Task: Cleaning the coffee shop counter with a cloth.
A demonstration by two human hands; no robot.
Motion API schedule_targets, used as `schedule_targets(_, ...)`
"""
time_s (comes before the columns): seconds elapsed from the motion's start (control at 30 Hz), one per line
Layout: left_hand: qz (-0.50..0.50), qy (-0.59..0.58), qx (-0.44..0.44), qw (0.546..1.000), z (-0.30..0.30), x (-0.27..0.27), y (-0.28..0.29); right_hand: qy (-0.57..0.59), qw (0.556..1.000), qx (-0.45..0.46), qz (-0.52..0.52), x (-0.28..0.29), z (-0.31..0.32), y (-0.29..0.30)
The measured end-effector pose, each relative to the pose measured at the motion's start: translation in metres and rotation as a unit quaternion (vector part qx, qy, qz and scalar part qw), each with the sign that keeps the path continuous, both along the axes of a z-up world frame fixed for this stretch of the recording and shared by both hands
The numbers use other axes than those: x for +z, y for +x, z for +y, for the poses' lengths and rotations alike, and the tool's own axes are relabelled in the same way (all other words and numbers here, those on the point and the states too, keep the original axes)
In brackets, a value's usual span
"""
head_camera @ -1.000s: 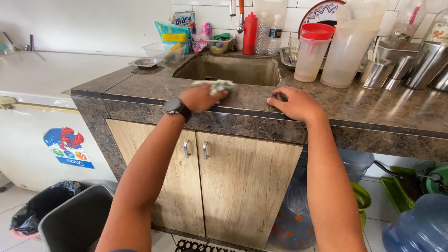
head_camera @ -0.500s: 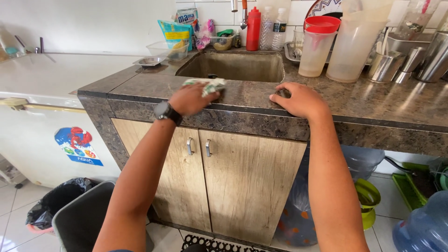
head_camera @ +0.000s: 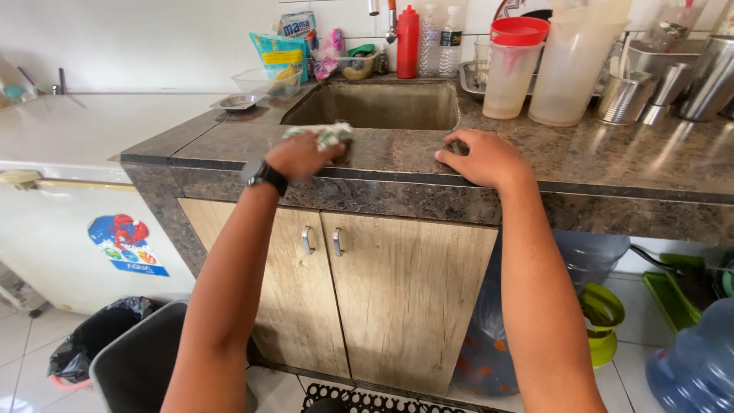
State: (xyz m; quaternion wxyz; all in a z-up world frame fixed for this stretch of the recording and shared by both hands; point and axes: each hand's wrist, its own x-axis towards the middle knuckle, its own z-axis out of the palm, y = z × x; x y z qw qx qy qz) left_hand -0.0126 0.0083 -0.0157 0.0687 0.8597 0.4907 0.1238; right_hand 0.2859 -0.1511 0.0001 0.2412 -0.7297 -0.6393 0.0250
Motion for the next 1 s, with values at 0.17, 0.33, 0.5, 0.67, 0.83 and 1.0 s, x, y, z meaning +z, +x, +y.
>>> schedule_targets(0.17, -0.015, 0.017, -0.050, 0.999, -0.037, 0.006, -0.019, -0.011, 1.000, 0.000, -0.013, -0.001, -0.002, 0.001)
schedule_targets(0.33, 0.022, 0.009, 0.083, 0.996, 0.029, 0.002, -0.039, -0.015, 1.000, 0.007, 0.007, 0.001, -0.001, -0.001)
schedule_targets(0.5, -0.027, -0.011, -0.006, 1.000, -0.064, 0.019, 0.024, -0.013, 1.000, 0.000, -0.003, 0.000, 0.001, -0.001)
schedule_targets(0.67, -0.020, 0.082, -0.154, 0.984, -0.102, 0.008, 0.044, -0.022, 1.000, 0.003, -0.003, 0.000, 0.002, -0.002)
schedule_targets(0.83, 0.048, 0.056, -0.010, 0.997, -0.048, 0.018, 0.021, -0.025, 1.000, 0.010, 0.005, 0.000, 0.004, 0.002)
schedule_targets(1.0, 0.102, 0.021, 0.076, 0.992, 0.011, 0.001, 0.027, -0.005, 1.000, 0.003, 0.002, -0.003, 0.008, 0.007)
